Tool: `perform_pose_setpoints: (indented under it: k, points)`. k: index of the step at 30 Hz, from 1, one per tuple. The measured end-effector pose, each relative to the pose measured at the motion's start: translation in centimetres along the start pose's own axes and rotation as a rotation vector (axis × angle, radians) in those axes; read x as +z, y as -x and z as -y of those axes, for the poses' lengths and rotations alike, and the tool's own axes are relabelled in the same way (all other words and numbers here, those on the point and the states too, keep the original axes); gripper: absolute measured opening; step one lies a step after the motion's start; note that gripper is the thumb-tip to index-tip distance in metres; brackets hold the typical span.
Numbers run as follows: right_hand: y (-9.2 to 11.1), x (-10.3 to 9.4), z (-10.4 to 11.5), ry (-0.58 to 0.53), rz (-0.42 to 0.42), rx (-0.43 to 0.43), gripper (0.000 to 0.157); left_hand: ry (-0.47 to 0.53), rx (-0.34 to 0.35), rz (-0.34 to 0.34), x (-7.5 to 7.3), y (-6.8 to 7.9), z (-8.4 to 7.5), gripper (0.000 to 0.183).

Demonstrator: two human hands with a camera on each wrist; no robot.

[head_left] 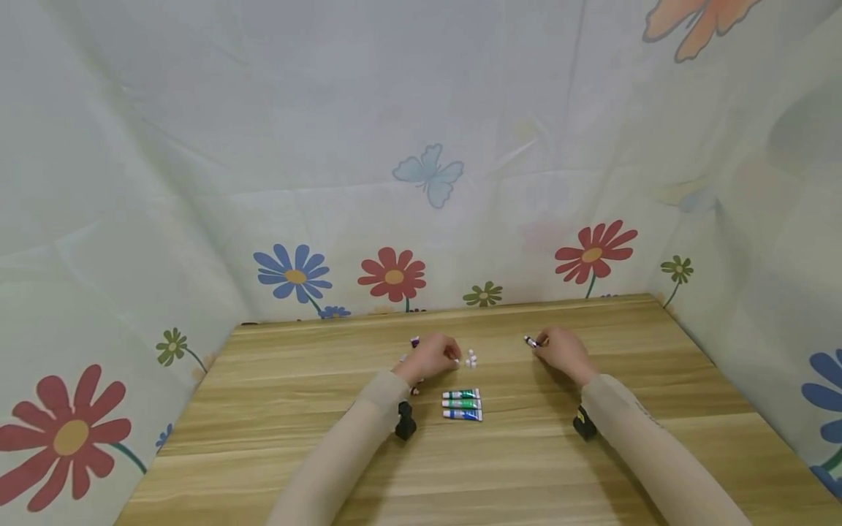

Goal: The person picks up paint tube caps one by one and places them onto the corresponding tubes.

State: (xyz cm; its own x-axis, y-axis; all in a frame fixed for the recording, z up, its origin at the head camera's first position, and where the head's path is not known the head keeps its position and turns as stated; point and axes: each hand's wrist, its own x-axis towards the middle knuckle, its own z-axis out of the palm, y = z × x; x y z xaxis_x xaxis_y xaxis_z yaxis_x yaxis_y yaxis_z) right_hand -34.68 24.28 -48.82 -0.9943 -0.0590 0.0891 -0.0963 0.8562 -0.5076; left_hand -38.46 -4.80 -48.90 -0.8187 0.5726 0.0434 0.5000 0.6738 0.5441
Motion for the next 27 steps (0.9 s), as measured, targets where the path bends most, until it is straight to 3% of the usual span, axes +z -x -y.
perform_pose_setpoints:
  k: [6,11,17,23,27]
  points:
    - [-0.1,0.0,-0.2,0.017,-0.005,-0.022,0.02,0.027,-0.019,-0.016,-0.4,0.3,0.5,0.012]
    - [-0.2,-0.1,-0.3,0.007,0.011,-0.005,0.019,0.126,-0.022,-0.056,-1.7,0.1,1.1,0.02]
    - [-0.4,-0.3,-0.2,-0.011,0.003,0.012,0.02,0.24,0.012,-0.187,-4.2,0.2,1.2,0.018]
    - [-0.3,-0.9,0.7,-0.108,-0.025,-0.016,0.024,0.364,-0.035,-0.287,-5.8,0.8,1.1,0.021]
    - [-0.4,-1.4,1.6,-0.177,-0.047,-0.06,0.022,0.519,-0.045,-0.348,-6.4,1.4,0.9,0.023]
